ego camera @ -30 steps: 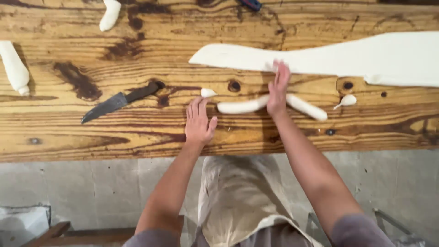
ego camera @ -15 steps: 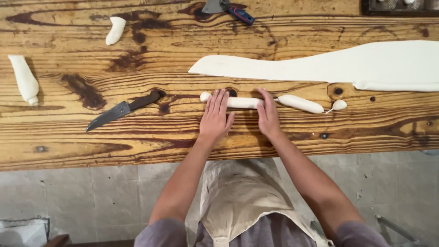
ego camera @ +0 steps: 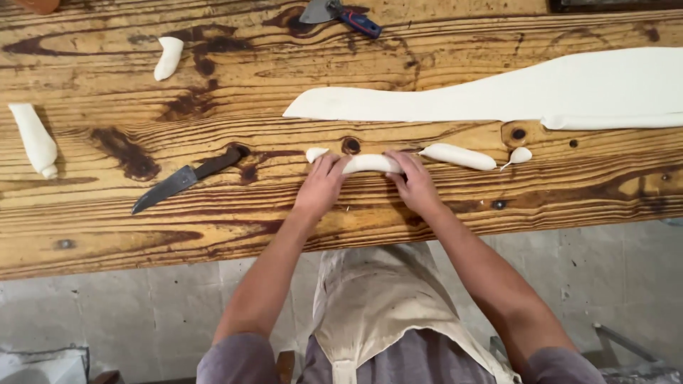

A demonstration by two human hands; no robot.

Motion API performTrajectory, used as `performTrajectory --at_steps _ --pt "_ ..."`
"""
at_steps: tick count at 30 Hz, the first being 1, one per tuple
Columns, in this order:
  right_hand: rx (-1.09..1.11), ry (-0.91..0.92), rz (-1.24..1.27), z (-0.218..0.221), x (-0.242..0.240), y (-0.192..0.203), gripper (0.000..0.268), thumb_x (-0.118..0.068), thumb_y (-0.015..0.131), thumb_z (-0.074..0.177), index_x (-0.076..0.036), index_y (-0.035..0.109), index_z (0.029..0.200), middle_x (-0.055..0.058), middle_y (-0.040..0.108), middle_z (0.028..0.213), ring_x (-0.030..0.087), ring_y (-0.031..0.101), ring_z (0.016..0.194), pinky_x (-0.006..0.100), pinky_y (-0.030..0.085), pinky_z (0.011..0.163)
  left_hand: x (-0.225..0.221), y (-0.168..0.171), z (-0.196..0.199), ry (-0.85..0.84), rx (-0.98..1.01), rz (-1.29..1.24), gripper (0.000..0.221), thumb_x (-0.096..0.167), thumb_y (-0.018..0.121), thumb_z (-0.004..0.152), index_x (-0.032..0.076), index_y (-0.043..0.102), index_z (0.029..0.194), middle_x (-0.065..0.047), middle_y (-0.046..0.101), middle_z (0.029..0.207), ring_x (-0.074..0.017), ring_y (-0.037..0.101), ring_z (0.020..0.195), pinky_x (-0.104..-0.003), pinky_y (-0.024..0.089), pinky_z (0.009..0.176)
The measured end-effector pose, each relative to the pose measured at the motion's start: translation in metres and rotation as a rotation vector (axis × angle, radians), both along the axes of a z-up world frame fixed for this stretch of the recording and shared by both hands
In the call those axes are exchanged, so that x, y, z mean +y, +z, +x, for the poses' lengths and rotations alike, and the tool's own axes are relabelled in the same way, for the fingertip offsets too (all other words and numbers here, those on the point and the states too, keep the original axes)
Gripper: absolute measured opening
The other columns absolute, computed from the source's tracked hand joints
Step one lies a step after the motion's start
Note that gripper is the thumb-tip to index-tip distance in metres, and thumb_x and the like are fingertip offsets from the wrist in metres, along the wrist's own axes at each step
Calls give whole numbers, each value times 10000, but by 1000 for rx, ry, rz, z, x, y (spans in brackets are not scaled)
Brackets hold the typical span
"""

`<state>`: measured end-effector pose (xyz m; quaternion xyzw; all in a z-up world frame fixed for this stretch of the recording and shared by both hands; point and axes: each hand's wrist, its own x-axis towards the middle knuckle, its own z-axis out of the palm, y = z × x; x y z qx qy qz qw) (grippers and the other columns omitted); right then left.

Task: Cutting a long strip of dough into smaller pieces, rolling them into breadsticks, and placing them on a baking tray.

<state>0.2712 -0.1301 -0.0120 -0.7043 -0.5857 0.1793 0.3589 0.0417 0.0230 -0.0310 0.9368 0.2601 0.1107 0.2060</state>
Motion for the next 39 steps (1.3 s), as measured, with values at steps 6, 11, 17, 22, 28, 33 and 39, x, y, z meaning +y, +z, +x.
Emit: performTrajectory --at_steps 6,11,17,22,28,33,39 --pt "31 38 -71 -29 -53 16 435 -80 676 952 -65 633 1385 151 648 1358 366 584 1315 480 467 1106 -46 16 -28 121 -361 -397 449 247 809 876 214 713 1313 -71 589 1127 -325 611 1087 -438 517 978" --pt "-188 -27 -17 -44 -29 31 567 -197 412 1101 90 317 1581 337 378 1571 535 360 1428 579 306 1193 -61 54 9 230 -562 -496 446 152 369 1099 -41 497 1480 -309 521 1427 -500 422 1407 -593 336 1179" --pt "320 70 60 -10 26 23 523 -160 255 1123 39 300 1605 273 351 1616 470 288 1493 549 184 1245 -19 34 52 174 -787 -778 558 339 220 1142 12 509 1490 -233 520 1477 -417 391 1469 -540 251 1243" --pt "29 193 -40 -24 -36 17 538 -203 442 1075 -1 396 1571 242 430 1578 444 380 1460 539 273 1225 -57 20 0 -100 -470 -560 449 205 444 1067 79 533 1488 -179 538 1499 -411 460 1416 -552 334 1193" --pt "-364 218 -92 -42 -85 -7 684 -457 460 1039 -74 364 1598 170 387 1617 371 362 1485 496 270 1233 -102 29 -20 -249 -19 36 714 501 377 1014 91 337 1597 -177 328 1629 -381 287 1495 -537 207 1231" --pt "-481 86 -50 -12 19 55 682 -276 509 1045 64 308 1601 323 355 1600 478 331 1485 545 270 1224 -20 82 67 -64 144 127 813 592 196 1049 25 240 1629 -234 230 1689 -416 115 1579 -560 70 1277" --pt "-444 -76 -254 48 78 83 627 -402 251 1134 -39 203 1643 142 211 1714 291 161 1587 443 91 1292 54 95 124 -22 328 116 642 432 227 1150 93 72 1673 -38 -3 1733 -205 -50 1586 -427 0 1308"
